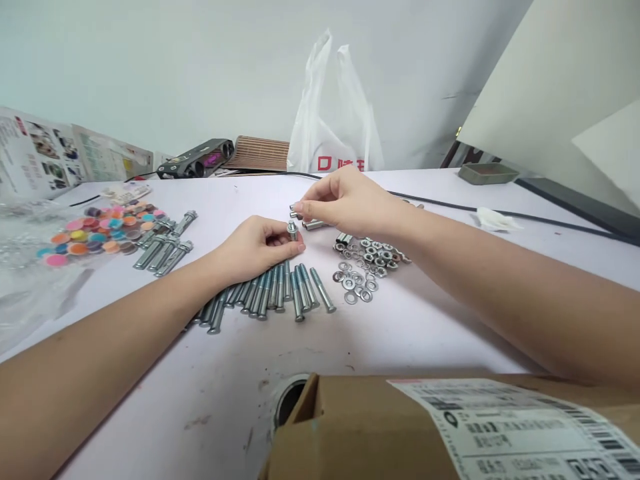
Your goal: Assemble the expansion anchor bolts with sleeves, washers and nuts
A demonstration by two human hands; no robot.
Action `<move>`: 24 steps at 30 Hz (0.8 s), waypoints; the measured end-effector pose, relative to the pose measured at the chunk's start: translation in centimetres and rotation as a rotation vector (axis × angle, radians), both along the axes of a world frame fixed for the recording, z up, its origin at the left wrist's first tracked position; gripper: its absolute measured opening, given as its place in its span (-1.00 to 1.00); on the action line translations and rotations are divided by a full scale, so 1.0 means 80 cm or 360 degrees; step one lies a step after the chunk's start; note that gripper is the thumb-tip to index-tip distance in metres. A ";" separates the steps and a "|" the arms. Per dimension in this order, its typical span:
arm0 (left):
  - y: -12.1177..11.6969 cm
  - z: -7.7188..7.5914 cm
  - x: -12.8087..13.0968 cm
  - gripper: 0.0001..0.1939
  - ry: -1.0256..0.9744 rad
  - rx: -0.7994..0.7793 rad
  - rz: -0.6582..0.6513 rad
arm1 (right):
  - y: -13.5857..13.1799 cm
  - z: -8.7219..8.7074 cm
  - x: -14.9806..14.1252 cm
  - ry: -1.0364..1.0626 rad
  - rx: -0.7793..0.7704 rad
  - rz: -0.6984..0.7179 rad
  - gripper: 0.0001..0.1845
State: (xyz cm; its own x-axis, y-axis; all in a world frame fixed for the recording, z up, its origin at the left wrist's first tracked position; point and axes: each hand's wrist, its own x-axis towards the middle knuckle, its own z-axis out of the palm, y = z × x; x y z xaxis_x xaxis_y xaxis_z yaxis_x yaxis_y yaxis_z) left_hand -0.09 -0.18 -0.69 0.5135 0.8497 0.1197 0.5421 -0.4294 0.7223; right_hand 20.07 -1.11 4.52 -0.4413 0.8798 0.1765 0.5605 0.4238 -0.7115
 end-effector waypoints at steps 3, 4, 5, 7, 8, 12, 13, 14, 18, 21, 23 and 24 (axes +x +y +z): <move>-0.001 0.002 0.001 -0.70 -0.0046 -0.0072 -0.0036 | -0.001 0.017 0.011 -0.0141 0.0011 -0.0066 -0.71; -0.001 0.003 0.001 -0.71 -0.0057 -0.0089 -0.0042 | -0.001 0.023 0.017 -0.0228 -0.0002 -0.0099 -0.71; -0.001 0.003 0.001 -0.71 -0.0063 -0.0101 -0.0043 | 0.000 0.029 0.024 -0.0326 -0.0015 -0.0143 -0.70; 0.000 0.002 0.001 -0.71 -0.0065 -0.0116 -0.0036 | 0.005 0.039 0.040 -0.0538 -0.0043 -0.0228 -0.69; 0.000 0.002 0.001 -0.71 -0.0063 -0.0121 -0.0028 | 0.009 0.042 0.048 -0.0643 -0.0055 -0.0251 -0.69; 0.000 0.002 0.002 -0.73 -0.0039 -0.0157 0.0008 | 0.027 0.043 0.079 -0.1058 -0.0167 -0.0133 -0.72; -0.001 0.002 0.001 -0.73 -0.0031 -0.0167 0.0012 | 0.031 0.041 0.084 -0.1138 -0.0202 -0.0101 -0.72; -0.001 0.002 0.001 -0.73 -0.0025 -0.0172 0.0015 | 0.034 0.039 0.088 -0.1199 -0.0231 -0.0088 -0.73; -0.002 0.002 0.001 -0.74 -0.0018 -0.0152 0.0020 | 0.040 0.031 0.094 -0.1324 -0.0315 -0.0119 -0.75; -0.002 0.001 0.000 -0.74 -0.0017 -0.0133 0.0012 | 0.041 0.027 0.093 -0.1356 -0.0362 -0.0055 -0.76; -0.002 0.001 0.000 -0.74 -0.0013 -0.0131 -0.0001 | 0.042 0.024 0.092 -0.1361 -0.0367 0.0011 -0.76; -0.002 0.001 0.000 -0.75 -0.0015 -0.0124 -0.0009 | 0.042 0.023 0.090 -0.1361 -0.0360 0.0034 -0.76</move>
State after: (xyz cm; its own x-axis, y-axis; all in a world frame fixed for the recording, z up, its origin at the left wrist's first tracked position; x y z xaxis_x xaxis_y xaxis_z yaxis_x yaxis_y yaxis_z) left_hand -0.05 -0.36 -0.60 0.5175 0.8537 0.0582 0.5327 -0.3747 0.7588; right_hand 27.30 2.24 6.34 -0.3593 0.8437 -0.3988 0.9326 0.3403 -0.1203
